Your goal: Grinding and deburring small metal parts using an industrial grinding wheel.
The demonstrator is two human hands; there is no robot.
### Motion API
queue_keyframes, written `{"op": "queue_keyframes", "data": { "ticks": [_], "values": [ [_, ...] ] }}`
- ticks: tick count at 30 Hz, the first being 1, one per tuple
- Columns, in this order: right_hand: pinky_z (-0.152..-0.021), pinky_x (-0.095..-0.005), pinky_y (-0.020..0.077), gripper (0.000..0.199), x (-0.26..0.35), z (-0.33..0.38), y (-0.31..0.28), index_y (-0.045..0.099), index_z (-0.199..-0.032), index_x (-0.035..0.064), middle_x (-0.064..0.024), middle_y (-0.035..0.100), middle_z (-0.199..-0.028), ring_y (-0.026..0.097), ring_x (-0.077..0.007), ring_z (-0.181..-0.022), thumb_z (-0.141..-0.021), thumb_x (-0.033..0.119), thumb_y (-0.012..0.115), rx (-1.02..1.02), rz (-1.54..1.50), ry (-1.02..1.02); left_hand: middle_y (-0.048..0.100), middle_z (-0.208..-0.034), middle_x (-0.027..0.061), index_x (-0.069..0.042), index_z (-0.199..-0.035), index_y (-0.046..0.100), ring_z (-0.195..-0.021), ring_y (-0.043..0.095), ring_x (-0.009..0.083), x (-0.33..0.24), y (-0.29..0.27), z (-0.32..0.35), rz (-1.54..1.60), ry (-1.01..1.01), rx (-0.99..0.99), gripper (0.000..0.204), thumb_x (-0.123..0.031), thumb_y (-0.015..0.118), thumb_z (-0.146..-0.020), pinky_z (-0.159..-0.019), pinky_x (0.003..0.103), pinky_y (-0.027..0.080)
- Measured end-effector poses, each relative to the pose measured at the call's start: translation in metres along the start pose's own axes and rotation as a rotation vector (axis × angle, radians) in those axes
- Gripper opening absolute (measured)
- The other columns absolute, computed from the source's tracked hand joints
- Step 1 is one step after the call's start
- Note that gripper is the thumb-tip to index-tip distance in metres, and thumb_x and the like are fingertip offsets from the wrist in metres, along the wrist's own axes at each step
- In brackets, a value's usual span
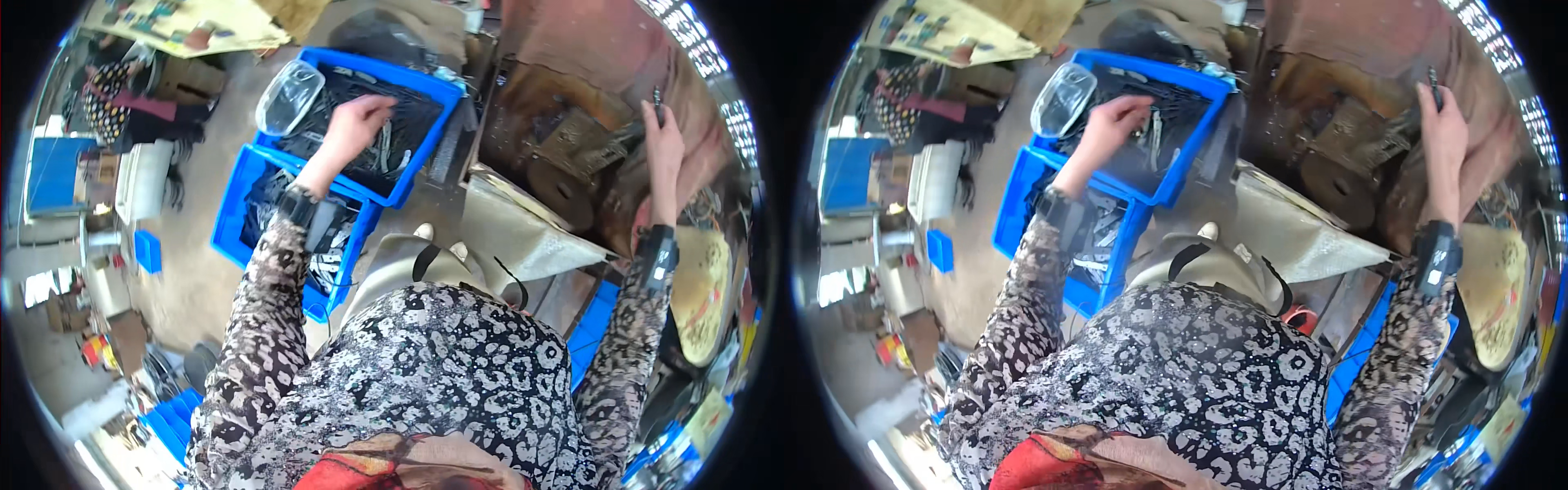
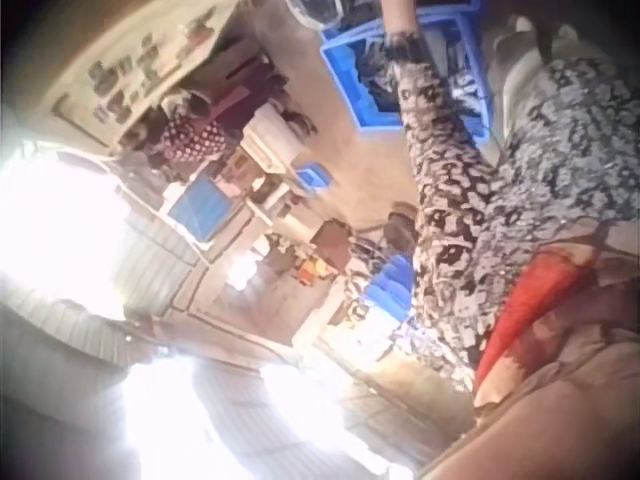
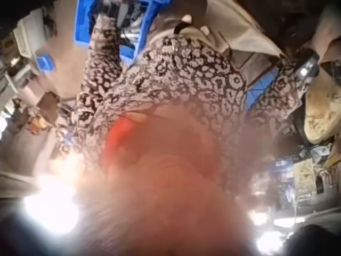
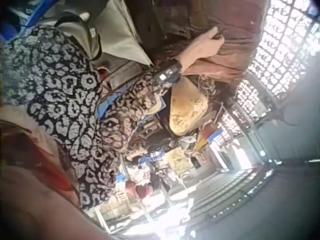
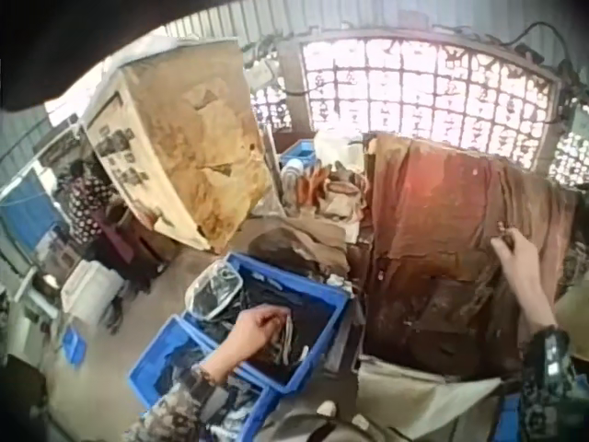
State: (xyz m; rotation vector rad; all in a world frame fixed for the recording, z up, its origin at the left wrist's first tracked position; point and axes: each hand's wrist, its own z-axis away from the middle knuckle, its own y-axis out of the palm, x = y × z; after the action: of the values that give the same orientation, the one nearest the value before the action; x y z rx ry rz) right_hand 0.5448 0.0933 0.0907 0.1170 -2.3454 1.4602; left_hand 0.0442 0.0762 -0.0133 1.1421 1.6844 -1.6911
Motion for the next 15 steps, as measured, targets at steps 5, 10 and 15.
{"op": "queue_keyframes", "data": {
  "ticks": [5,10,15],
  "values": [
    [-0.085,-0.0356,0.0443,0.056,-0.041,-0.046,0.016,0.061,-0.116,0.0076,-0.0161,0.066,-0.100,0.062,-0.0315,-0.098,-0.088,0.055,0.053,0.134,0.048,0.056,0.069,-0.095,0.0131,-0.004,-0.106,0.068,-0.084,0.067,0.0237,0.035,-0.029,0.065,0.167,-0.268,-0.080,0.023,-0.007,0.061,-0.084,-0.076,0.032,0.052],
    [-0.085,-0.0348,0.0442,0.056,-0.074,-0.061,0.025,0.061,-0.115,0.0077,-0.0149,0.067,-0.099,0.062,-0.0292,-0.098,-0.088,0.056,0.054,0.152,0.043,0.036,0.069,-0.091,0.0101,-0.005,-0.103,0.068,-0.083,0.066,0.0207,0.042,-0.019,0.081,-0.094,-0.221,-0.072,0.022,-0.004,0.059,-0.083,-0.076,0.031,0.052],
    [-0.085,-0.0346,0.0442,0.055,-0.071,-0.059,0.024,0.062,-0.114,0.0071,-0.0144,0.067,-0.099,0.062,-0.0290,-0.098,-0.087,0.055,0.055,0.183,0.055,0.051,0.068,-0.088,0.0116,-0.006,-0.096,0.070,-0.082,0.067,0.0246,0.041,-0.014,0.084,-0.308,-0.179,-0.110,0.019,-0.004,0.061,-0.080,-0.075,0.033,0.052]
  ]
}}
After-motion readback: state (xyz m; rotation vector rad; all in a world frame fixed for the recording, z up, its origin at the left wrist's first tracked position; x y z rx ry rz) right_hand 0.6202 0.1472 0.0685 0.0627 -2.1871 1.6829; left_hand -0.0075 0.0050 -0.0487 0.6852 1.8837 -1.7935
